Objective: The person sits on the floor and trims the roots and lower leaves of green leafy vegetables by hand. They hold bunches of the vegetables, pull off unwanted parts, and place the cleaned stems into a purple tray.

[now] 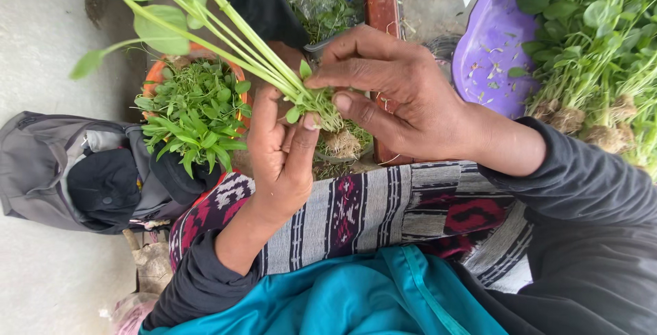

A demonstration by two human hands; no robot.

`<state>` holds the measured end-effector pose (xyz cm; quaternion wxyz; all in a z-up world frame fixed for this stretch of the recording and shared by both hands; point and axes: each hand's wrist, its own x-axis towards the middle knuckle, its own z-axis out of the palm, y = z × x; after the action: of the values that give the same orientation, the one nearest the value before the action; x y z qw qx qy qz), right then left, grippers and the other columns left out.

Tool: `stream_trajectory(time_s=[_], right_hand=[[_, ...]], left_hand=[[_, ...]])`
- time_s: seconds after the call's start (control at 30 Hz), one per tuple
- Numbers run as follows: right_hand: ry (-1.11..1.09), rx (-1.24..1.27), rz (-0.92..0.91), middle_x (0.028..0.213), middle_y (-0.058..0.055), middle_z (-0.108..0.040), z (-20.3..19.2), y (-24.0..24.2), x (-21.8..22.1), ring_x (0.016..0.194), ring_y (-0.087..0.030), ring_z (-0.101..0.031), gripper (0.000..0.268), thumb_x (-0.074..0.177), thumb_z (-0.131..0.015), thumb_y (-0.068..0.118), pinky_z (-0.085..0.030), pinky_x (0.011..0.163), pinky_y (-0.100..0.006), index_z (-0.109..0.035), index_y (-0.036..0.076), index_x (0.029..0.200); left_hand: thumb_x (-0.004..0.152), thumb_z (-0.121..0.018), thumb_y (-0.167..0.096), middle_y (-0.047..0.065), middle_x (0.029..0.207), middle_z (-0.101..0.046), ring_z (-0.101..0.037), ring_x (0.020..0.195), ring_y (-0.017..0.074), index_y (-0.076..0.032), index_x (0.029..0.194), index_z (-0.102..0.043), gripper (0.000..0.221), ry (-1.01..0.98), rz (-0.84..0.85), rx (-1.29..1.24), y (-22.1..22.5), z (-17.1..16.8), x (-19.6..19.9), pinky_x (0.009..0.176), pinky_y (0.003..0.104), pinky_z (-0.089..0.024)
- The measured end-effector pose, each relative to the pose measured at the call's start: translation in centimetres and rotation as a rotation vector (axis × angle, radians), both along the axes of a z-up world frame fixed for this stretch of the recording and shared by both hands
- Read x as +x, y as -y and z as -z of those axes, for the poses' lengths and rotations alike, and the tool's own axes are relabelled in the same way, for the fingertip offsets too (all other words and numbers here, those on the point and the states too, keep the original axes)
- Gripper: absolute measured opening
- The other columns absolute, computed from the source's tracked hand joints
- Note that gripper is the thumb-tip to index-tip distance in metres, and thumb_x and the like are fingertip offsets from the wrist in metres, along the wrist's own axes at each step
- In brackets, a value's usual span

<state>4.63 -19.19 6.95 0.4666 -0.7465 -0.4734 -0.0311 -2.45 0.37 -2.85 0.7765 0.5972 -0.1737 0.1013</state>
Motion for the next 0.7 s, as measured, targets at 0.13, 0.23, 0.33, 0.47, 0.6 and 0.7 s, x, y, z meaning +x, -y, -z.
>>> stream_trajectory(time_s=[0.13,0.23,0.33,0.47,0.6,0.7], right_hand=[[0.099,0.075,-0.010,0.129,-0.020,-0.062,0.6,-0.3,0.2,0.119,-0.031,-0.066,0.034,0.097,-0.075,0.004,-0.054,0.100,-0.039,-0.059,-0.004,0.126],[0.003,0.019,0.032,0.121,-0.012,-0.070,1.4,0.0,-0.1,0.107,-0.023,-0.072,0.027,0.101,-0.074,-0.002,-0.057,0.090,-0.032,-0.066,0.000,0.126],[-0.127,0.031,0.025,0.116,-0.010,-0.072,1.4,0.2,-0.5,0.100,-0.018,-0.074,0.020,0.103,-0.071,-0.005,-0.059,0.083,-0.029,-0.068,0.001,0.122],[-0.278,0.078,0.014,0.114,-0.012,-0.068,0.4,0.0,-0.8,0.103,-0.019,-0.070,0.021,0.098,-0.066,-0.007,-0.060,0.083,-0.031,-0.064,-0.002,0.119],[-0.075,0.017,-0.010,0.116,-0.014,-0.067,-0.4,0.1,-0.6,0.105,-0.020,-0.069,0.027,0.098,-0.065,-0.011,-0.056,0.088,-0.034,-0.062,-0.005,0.124],[-0.016,-0.095,-0.005,0.111,-0.014,-0.065,-0.6,0.3,-0.3,0.093,-0.020,-0.070,0.032,0.095,-0.064,-0.013,-0.054,0.077,-0.033,-0.067,-0.001,0.124]], left_hand=[[0.121,-0.053,-0.011,0.007,0.151,-0.046,-0.051,0.131,0.0121,0.001,0.162,-0.029,0.049,0.002,0.011,0.081,-0.1,-0.8,-0.3,0.118,0.027,-0.042],[0.119,-0.053,-0.009,0.006,0.162,-0.038,-0.050,0.133,0.0127,-0.001,0.163,-0.025,0.053,0.008,0.035,0.090,-0.2,-1.3,-0.4,0.118,0.028,-0.041],[0.115,-0.054,-0.004,0.007,0.164,-0.036,-0.050,0.136,0.0149,-0.004,0.163,-0.023,0.057,-0.017,0.079,0.036,-0.5,-1.6,-0.5,0.118,0.030,-0.043],[0.115,-0.058,0.001,0.008,0.162,-0.037,-0.054,0.133,0.0162,-0.008,0.162,-0.023,0.060,-0.089,0.134,-0.100,-0.7,-1.4,-0.6,0.118,0.033,-0.050],[0.116,-0.060,0.003,0.009,0.153,-0.042,-0.055,0.129,0.0148,-0.008,0.161,-0.028,0.057,-0.081,0.069,-0.111,-1.2,-0.9,-0.3,0.113,0.030,-0.049],[0.116,-0.061,0.003,0.008,0.152,-0.043,-0.054,0.122,0.0127,-0.008,0.161,-0.028,0.057,-0.071,0.017,-0.095,-1.7,-0.8,0.0,0.104,0.027,-0.048]])
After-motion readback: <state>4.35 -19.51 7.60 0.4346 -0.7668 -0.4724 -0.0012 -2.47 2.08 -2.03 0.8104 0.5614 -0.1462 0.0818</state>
